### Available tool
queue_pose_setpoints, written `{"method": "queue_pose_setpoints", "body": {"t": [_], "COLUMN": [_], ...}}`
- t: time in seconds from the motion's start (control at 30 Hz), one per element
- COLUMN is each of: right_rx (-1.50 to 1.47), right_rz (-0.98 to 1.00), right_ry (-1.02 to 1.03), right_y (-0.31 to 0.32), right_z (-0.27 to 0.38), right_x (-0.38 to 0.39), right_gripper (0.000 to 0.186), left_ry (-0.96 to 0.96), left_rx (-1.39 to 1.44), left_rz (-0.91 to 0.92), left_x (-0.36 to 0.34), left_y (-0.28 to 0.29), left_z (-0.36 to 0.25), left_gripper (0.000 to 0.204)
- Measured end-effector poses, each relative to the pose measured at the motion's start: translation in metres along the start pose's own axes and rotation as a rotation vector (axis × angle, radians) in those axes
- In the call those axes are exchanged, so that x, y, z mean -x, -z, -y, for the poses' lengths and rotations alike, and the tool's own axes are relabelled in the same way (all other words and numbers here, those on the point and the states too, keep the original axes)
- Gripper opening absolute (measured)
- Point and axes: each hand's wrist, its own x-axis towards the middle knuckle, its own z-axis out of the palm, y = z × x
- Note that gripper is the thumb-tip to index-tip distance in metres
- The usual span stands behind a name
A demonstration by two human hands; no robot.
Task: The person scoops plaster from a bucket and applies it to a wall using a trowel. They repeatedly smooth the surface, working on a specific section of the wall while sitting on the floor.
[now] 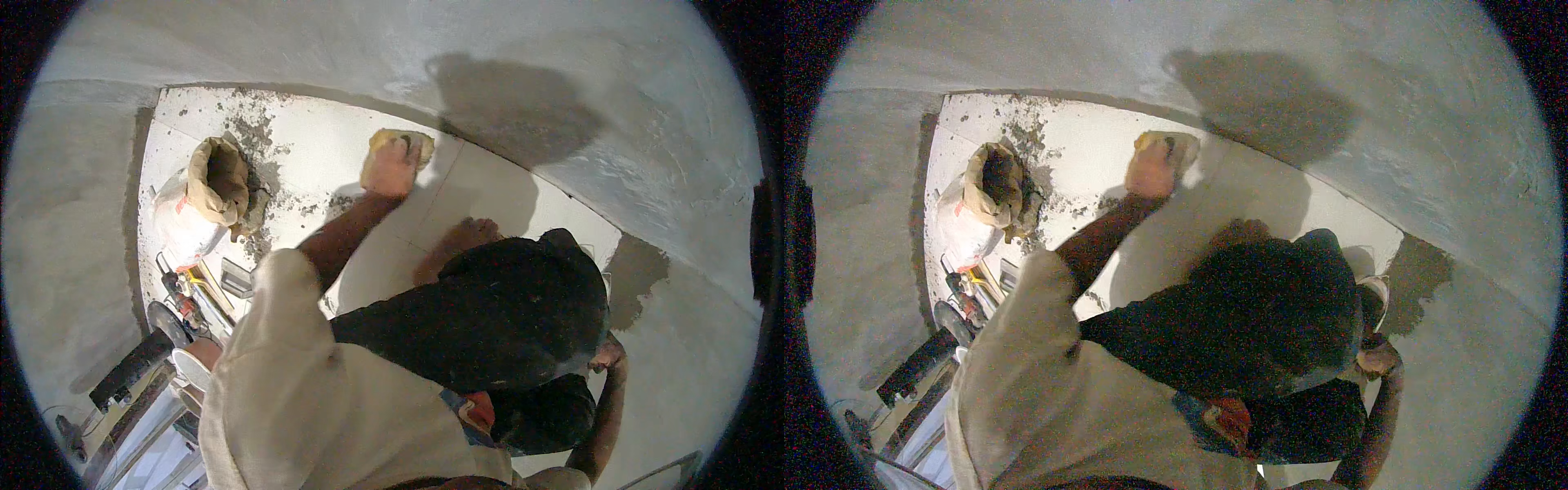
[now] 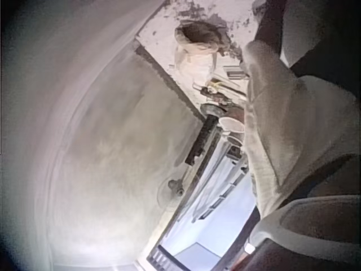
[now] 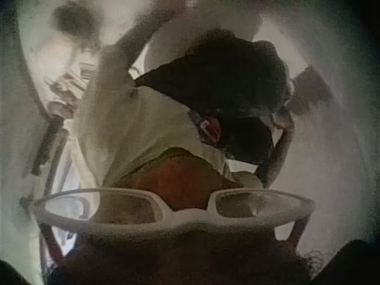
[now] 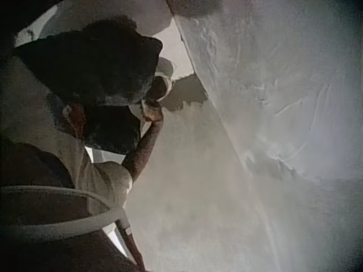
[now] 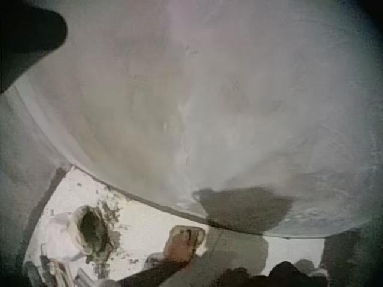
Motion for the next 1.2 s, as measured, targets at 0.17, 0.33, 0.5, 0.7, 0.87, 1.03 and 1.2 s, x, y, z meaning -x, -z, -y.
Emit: {"method": "queue_pose_setpoints", "body": {"t": [0.17, 0.33, 0.5, 0.7, 0.87, 1.03, 1.2], "right_rx": [0.582, 0.673, 0.692, 0.890, 1.675, 1.081, 1.095], "right_rz": [-0.085, -0.061, -0.068, 0.065, -0.018, -0.240, -0.378], "right_ry": [0.073, 0.111, 0.121, 0.270, 0.615, 0.015, -0.041], "right_y": [-0.088, -0.121, -0.138, -0.150, -0.209, -0.256, -0.245], "right_z": [0.060, 0.076, 0.071, 0.088, 0.130, 0.150, 0.148], "right_x": [0.021, 0.020, 0.033, 0.023, 0.044, 0.091, 0.093], "right_gripper": [0.052, 0.043, 0.035, 0.035, 0.041, 0.038, 0.035], "left_ry": [-0.225, 0.085, 0.249, -0.252, -0.229, -0.062, -0.260], "left_rx": [-0.422, -0.564, -0.522, -0.214, -0.207, -0.457, -0.449], "left_rz": [-0.162, -0.280, -0.256, -0.266, -0.175, -0.091, 0.107], "left_x": [-0.011, -0.039, -0.017, 0.015, -0.004, -0.016, 0.015], "left_y": [-0.024, 0.053, 0.095, -0.011, -0.060, 0.017, 0.088], "left_z": [0.073, 0.199, 0.207, 0.099, 0.059, 0.167, 0.192], "left_gripper": [0.039, 0.036, 0.045, 0.044, 0.036, 0.058, 0.097]}}
